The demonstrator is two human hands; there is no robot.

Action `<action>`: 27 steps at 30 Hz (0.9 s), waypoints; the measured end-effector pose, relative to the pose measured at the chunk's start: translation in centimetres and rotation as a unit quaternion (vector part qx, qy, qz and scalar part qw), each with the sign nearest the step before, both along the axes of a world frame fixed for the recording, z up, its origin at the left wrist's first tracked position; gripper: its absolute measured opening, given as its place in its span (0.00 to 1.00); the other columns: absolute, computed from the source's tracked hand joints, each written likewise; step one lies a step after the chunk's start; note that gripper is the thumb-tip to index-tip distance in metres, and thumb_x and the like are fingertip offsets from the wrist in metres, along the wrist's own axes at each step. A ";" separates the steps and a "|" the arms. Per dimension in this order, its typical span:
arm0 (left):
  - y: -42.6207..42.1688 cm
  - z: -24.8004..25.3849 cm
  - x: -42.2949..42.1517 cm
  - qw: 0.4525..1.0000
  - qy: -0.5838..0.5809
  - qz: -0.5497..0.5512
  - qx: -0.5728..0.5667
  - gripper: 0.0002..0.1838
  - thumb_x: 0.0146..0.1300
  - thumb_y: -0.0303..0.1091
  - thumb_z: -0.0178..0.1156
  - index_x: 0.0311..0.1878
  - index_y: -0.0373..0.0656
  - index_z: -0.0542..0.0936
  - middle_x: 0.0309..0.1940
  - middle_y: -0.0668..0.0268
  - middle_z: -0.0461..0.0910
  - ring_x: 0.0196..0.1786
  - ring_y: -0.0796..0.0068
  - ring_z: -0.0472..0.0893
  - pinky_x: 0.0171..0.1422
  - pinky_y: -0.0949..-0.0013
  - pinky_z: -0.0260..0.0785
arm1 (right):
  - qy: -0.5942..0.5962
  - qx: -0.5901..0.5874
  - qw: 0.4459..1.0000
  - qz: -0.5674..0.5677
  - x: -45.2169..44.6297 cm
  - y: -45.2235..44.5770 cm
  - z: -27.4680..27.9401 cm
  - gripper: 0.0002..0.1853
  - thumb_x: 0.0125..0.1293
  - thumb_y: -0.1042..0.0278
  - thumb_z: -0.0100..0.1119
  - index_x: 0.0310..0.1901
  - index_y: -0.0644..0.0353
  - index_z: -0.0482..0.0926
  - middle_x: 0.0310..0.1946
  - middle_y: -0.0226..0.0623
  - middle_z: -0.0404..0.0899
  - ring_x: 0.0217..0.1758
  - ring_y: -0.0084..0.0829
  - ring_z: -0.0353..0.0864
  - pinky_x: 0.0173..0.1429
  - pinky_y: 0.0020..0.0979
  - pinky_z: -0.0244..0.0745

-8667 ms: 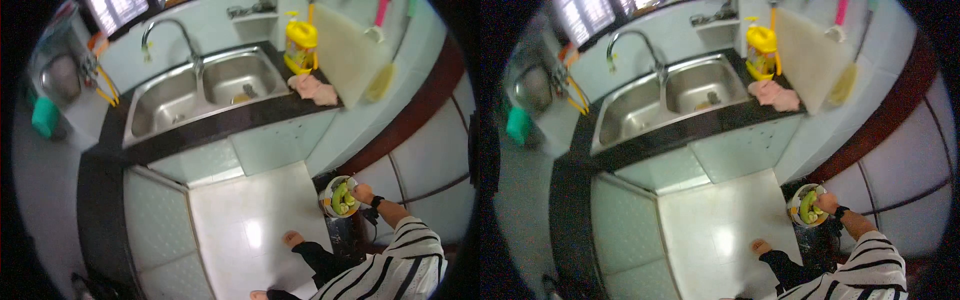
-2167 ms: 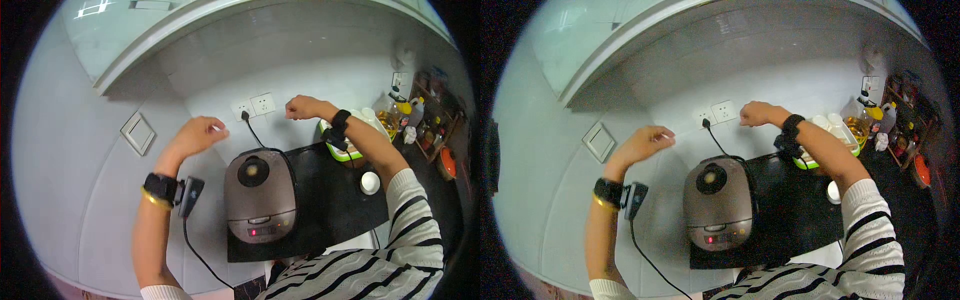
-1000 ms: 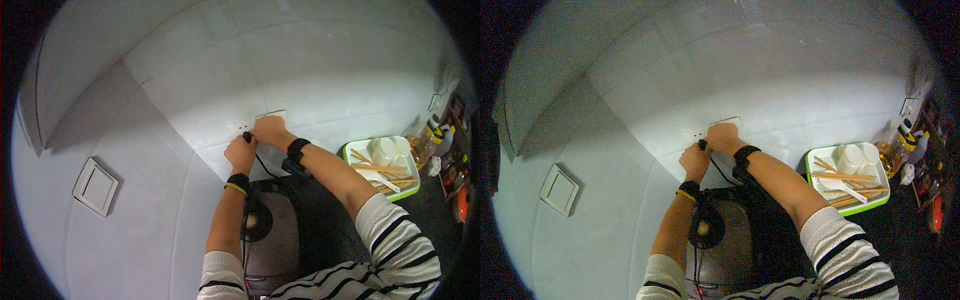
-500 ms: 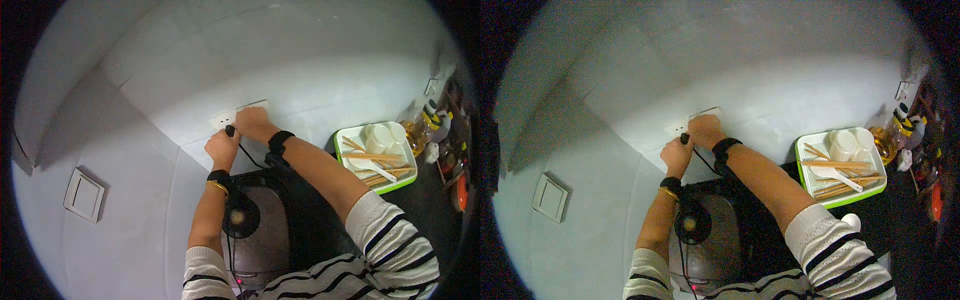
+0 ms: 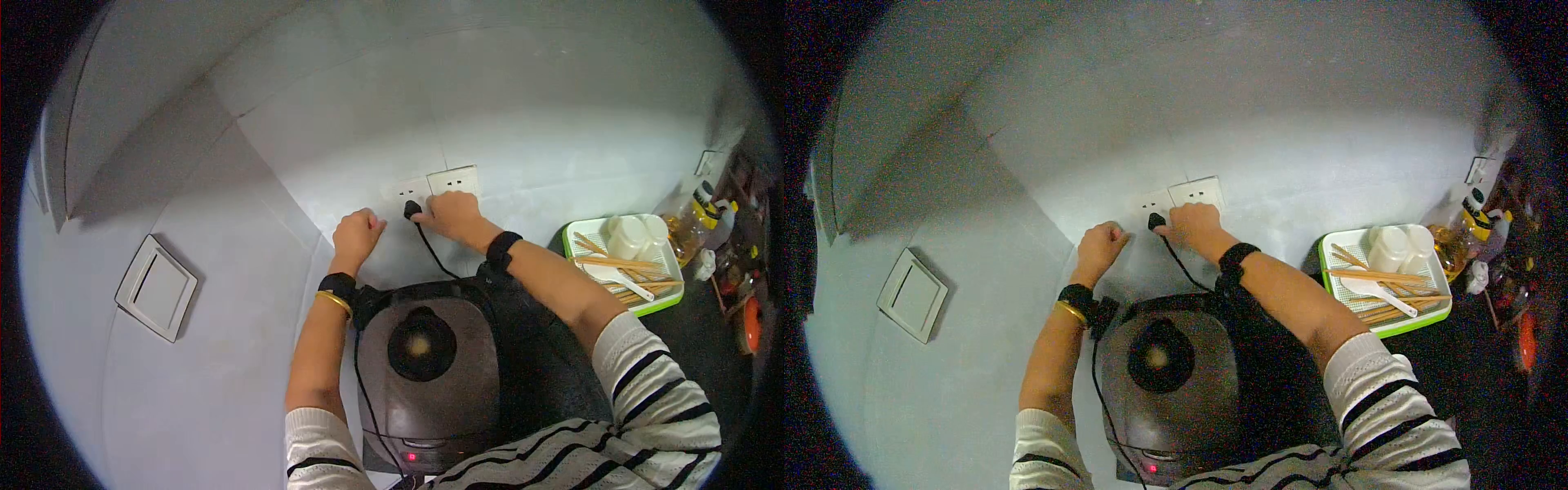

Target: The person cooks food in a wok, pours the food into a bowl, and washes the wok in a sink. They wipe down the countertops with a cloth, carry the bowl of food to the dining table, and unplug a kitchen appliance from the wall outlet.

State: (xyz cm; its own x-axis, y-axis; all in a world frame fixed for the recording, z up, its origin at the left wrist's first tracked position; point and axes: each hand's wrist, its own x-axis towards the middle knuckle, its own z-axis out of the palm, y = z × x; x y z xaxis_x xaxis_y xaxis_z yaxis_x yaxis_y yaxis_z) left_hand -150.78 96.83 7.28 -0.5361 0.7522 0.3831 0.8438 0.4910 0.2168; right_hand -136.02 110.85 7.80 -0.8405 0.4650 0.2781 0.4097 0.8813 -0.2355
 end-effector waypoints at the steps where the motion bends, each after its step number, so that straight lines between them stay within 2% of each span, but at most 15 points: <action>1: 0.3 -0.1 -0.4 1.000 0.000 -0.007 0.007 0.15 0.49 0.45 0.60 0.24 0.43 0.74 0.22 0.60 0.77 0.30 0.58 0.77 0.33 0.58 0.68 | -0.007 0.025 1.000 -0.005 -0.1 -0.4 -0.1 0.27 0.54 0.37 0.48 0.32 0.56 0.80 0.26 0.40 0.79 0.32 0.39 0.80 0.34 0.36 0.73; 2: 0.9 -0.4 -0.7 0.999 -0.004 -0.022 0.026 0.15 0.50 0.45 0.60 0.23 0.43 0.75 0.23 0.59 0.77 0.30 0.57 0.77 0.33 0.58 0.68 | -0.014 0.051 0.999 -0.009 -0.4 -0.7 -0.1 0.27 0.53 0.36 0.48 0.32 0.55 0.79 0.25 0.40 0.79 0.31 0.38 0.80 0.34 0.35 0.73; 3: 1.4 -0.6 -1.0 0.998 -0.009 -0.037 0.044 0.15 0.51 0.45 0.59 0.22 0.43 0.76 0.24 0.59 0.77 0.30 0.57 0.77 0.33 0.58 0.68 | 0.053 0.090 0.995 0.002 -1.0 -0.8 -0.8 0.28 0.52 0.36 0.50 0.24 0.58 0.79 0.18 0.40 0.77 0.24 0.38 0.79 0.26 0.36 0.71; 7: 2.6 -1.1 -1.9 0.994 -0.003 -0.086 0.065 0.17 0.52 0.47 0.57 0.23 0.42 0.77 0.23 0.58 0.77 0.29 0.56 0.77 0.32 0.57 0.68 | 0.012 0.127 0.992 -0.009 -2.4 -1.7 -1.2 0.29 0.52 0.35 0.49 0.23 0.58 0.79 0.18 0.39 0.77 0.23 0.37 0.79 0.26 0.35 0.71; 10: 3.4 -1.4 -2.3 0.990 -0.073 -0.103 0.065 0.20 0.53 0.49 0.55 0.21 0.40 0.77 0.20 0.56 0.76 0.28 0.55 0.76 0.32 0.57 0.67 | 0.047 0.137 0.988 -0.043 -3.0 -2.0 -1.7 0.30 0.51 0.33 0.48 0.22 0.58 0.80 0.17 0.39 0.77 0.23 0.37 0.79 0.26 0.34 0.71; 13: 3.5 -2.1 -2.7 0.984 -0.021 -0.143 0.102 0.21 0.53 0.50 0.54 0.19 0.40 0.78 0.18 0.56 0.75 0.25 0.55 0.76 0.30 0.56 0.67 | 0.054 0.149 0.985 -0.062 -3.3 -2.6 -1.2 0.30 0.51 0.34 0.48 0.20 0.58 0.79 0.16 0.39 0.77 0.22 0.36 0.78 0.26 0.34 0.71; 15: 3.6 -2.3 -2.6 0.986 -0.012 -0.116 0.121 0.21 0.52 0.50 0.54 0.19 0.41 0.78 0.18 0.56 0.75 0.24 0.54 0.76 0.30 0.56 0.67 | 0.058 0.136 0.986 -0.075 -3.6 -2.7 -1.2 0.28 0.51 0.36 0.49 0.18 0.57 0.79 0.16 0.38 0.77 0.22 0.36 0.78 0.25 0.34 0.71; 16: 3.6 -2.2 -2.5 0.986 -0.015 -0.119 0.120 0.21 0.52 0.50 0.54 0.19 0.41 0.78 0.18 0.56 0.75 0.24 0.54 0.76 0.30 0.56 0.67 | 0.055 0.135 0.986 -0.078 -3.7 -2.8 -1.2 0.28 0.51 0.36 0.49 0.18 0.57 0.79 0.16 0.38 0.77 0.22 0.36 0.78 0.25 0.34 0.71; 18: 3.6 -2.0 -2.4 0.988 -0.053 -0.101 0.107 0.20 0.51 0.50 0.55 0.19 0.41 0.78 0.18 0.56 0.75 0.24 0.55 0.76 0.29 0.56 0.67 | 0.034 0.146 0.984 -0.099 -3.9 -2.9 -1.3 0.22 0.53 0.42 0.48 0.22 0.53 0.80 0.20 0.35 0.78 0.24 0.33 0.79 0.26 0.34 0.70; 22: 3.5 -2.0 -2.3 0.988 -0.069 -0.085 0.108 0.20 0.50 0.50 0.56 0.19 0.41 0.78 0.19 0.56 0.76 0.25 0.55 0.76 0.30 0.57 0.67 | 0.052 0.151 0.980 -0.119 -3.9 -3.0 -2.4 0.23 0.53 0.41 0.47 0.22 0.52 0.80 0.20 0.35 0.78 0.25 0.33 0.79 0.26 0.33 0.70; 25: 3.5 -1.8 -2.4 0.989 -0.052 -0.083 0.106 0.20 0.50 0.50 0.56 0.18 0.40 0.77 0.19 0.56 0.76 0.25 0.56 0.76 0.29 0.58 0.67 | 0.024 0.139 0.983 -0.117 -3.6 -3.0 -1.6 0.23 0.52 0.40 0.48 0.22 0.53 0.80 0.20 0.36 0.78 0.25 0.34 0.80 0.26 0.34 0.70; 27: 3.1 -1.5 -2.2 0.986 -0.084 -0.103 0.104 0.20 0.50 0.49 0.57 0.19 0.40 0.78 0.20 0.57 0.76 0.26 0.56 0.76 0.30 0.59 0.67 | 0.011 0.129 0.988 -0.089 -3.3 -2.8 -1.2 0.25 0.52 0.38 0.47 0.22 0.55 0.80 0.21 0.37 0.79 0.26 0.36 0.79 0.27 0.36 0.70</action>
